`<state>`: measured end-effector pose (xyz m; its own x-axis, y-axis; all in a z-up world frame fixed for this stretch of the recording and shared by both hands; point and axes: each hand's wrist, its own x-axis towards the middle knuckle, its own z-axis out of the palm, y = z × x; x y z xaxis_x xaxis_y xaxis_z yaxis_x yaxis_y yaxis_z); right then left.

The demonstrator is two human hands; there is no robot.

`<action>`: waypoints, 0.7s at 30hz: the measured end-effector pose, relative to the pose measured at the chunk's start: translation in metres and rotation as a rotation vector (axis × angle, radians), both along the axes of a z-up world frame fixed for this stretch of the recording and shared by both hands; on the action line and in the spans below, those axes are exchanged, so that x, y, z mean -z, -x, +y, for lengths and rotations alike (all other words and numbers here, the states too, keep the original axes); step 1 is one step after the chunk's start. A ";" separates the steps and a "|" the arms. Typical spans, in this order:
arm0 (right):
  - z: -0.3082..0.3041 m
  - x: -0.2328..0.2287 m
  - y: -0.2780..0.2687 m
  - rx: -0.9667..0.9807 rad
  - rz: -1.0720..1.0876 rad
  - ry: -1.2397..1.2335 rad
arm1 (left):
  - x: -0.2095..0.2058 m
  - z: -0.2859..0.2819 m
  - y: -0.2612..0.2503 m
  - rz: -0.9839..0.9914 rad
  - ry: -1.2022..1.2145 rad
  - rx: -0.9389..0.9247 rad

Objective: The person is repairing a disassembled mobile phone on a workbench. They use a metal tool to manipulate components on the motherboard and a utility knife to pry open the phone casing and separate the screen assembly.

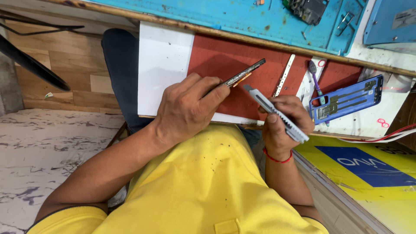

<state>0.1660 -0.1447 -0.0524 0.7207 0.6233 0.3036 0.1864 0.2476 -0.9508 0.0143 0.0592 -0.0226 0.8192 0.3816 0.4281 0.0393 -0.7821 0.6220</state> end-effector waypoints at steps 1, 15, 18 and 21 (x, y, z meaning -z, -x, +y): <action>0.003 0.000 0.000 0.014 -0.003 -0.015 | -0.001 0.001 0.001 0.011 -0.022 -0.004; 0.007 -0.003 -0.003 -0.023 0.123 -0.103 | -0.009 0.003 0.003 0.087 -0.194 0.036; 0.010 -0.002 -0.005 -0.002 0.022 -0.063 | -0.010 0.003 0.003 0.095 -0.217 0.040; 0.011 -0.003 -0.004 -0.002 0.012 -0.047 | -0.008 0.001 0.004 0.110 -0.222 0.042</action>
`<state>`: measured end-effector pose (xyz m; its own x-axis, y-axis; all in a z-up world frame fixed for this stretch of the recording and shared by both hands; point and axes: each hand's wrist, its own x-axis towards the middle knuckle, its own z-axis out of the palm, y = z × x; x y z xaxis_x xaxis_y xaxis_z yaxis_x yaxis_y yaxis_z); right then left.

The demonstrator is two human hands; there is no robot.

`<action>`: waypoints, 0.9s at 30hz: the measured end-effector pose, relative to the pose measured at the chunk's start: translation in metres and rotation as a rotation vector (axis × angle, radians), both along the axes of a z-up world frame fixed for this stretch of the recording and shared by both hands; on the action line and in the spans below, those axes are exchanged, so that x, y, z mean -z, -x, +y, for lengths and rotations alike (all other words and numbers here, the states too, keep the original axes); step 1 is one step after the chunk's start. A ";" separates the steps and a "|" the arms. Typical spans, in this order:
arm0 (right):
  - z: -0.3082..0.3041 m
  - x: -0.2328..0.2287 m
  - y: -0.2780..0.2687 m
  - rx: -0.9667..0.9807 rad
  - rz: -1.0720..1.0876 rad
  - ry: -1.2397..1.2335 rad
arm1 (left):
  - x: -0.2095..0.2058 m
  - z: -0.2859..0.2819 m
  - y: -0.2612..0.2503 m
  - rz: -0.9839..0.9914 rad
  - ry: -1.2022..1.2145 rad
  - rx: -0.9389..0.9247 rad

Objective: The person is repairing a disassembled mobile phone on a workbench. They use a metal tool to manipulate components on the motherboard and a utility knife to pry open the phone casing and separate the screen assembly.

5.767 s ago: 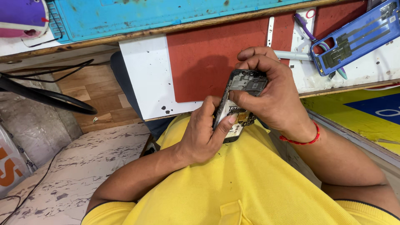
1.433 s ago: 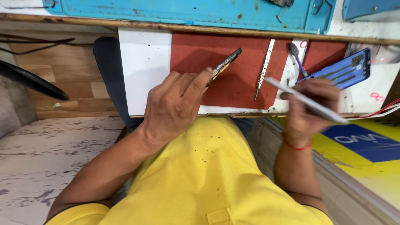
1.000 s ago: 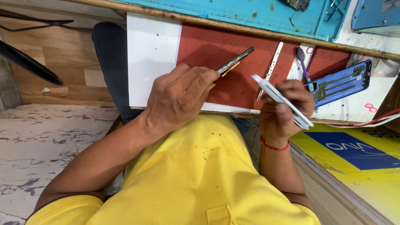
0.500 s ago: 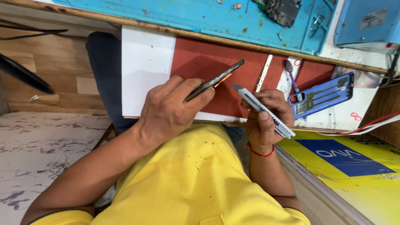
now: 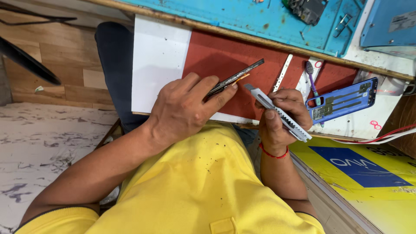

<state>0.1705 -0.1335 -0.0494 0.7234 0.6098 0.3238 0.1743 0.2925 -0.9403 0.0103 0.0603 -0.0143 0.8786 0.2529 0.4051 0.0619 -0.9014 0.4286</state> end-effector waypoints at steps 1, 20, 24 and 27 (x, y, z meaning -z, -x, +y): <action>0.001 -0.001 0.000 0.005 0.008 0.017 | 0.001 0.000 0.000 0.002 -0.004 0.001; 0.001 -0.014 0.000 0.034 -0.077 0.164 | 0.008 -0.006 -0.002 0.014 -0.040 0.003; 0.004 -0.017 0.003 0.033 -0.042 0.165 | 0.007 -0.006 -0.001 0.018 -0.035 0.009; 0.005 -0.018 0.005 0.014 0.029 0.149 | 0.006 -0.005 -0.001 0.019 -0.044 0.010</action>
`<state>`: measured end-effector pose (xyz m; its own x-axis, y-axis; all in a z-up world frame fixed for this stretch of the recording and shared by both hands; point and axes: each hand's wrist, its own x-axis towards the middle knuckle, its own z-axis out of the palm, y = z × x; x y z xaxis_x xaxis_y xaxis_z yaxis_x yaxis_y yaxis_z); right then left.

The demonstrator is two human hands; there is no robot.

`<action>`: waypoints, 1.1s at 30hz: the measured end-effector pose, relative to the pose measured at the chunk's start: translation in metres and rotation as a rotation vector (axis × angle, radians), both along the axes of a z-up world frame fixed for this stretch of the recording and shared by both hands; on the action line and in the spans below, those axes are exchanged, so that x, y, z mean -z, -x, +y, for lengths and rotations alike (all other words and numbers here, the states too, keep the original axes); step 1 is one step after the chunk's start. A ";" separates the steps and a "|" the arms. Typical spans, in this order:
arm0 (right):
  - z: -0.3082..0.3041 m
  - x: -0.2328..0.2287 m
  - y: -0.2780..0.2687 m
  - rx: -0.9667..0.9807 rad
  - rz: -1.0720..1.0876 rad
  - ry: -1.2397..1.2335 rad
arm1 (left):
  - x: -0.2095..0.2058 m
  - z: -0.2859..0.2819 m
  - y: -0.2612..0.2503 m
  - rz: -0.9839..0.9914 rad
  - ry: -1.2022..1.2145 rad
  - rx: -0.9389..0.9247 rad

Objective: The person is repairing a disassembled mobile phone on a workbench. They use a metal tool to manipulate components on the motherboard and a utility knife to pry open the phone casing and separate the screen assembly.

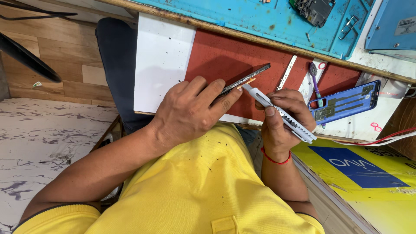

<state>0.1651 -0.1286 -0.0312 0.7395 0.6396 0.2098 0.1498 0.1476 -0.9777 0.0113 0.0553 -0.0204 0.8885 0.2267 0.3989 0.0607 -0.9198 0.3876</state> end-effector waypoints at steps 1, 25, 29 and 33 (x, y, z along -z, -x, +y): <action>0.000 0.000 0.001 -0.001 0.011 0.008 | 0.000 0.000 0.000 0.001 -0.003 0.000; -0.007 -0.006 -0.002 0.005 -0.048 0.145 | 0.001 -0.002 -0.001 0.001 -0.005 0.004; -0.003 -0.015 -0.003 -0.043 0.018 0.133 | 0.000 -0.002 0.000 -0.003 -0.009 0.004; 0.000 -0.018 -0.004 -0.048 0.120 0.117 | 0.000 -0.002 -0.001 -0.001 -0.013 0.001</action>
<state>0.1690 -0.1282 -0.0130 0.7229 0.6895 0.0436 0.0264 0.0355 -0.9990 0.0126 0.0528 -0.0202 0.8880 0.2212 0.4031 0.0596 -0.9247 0.3760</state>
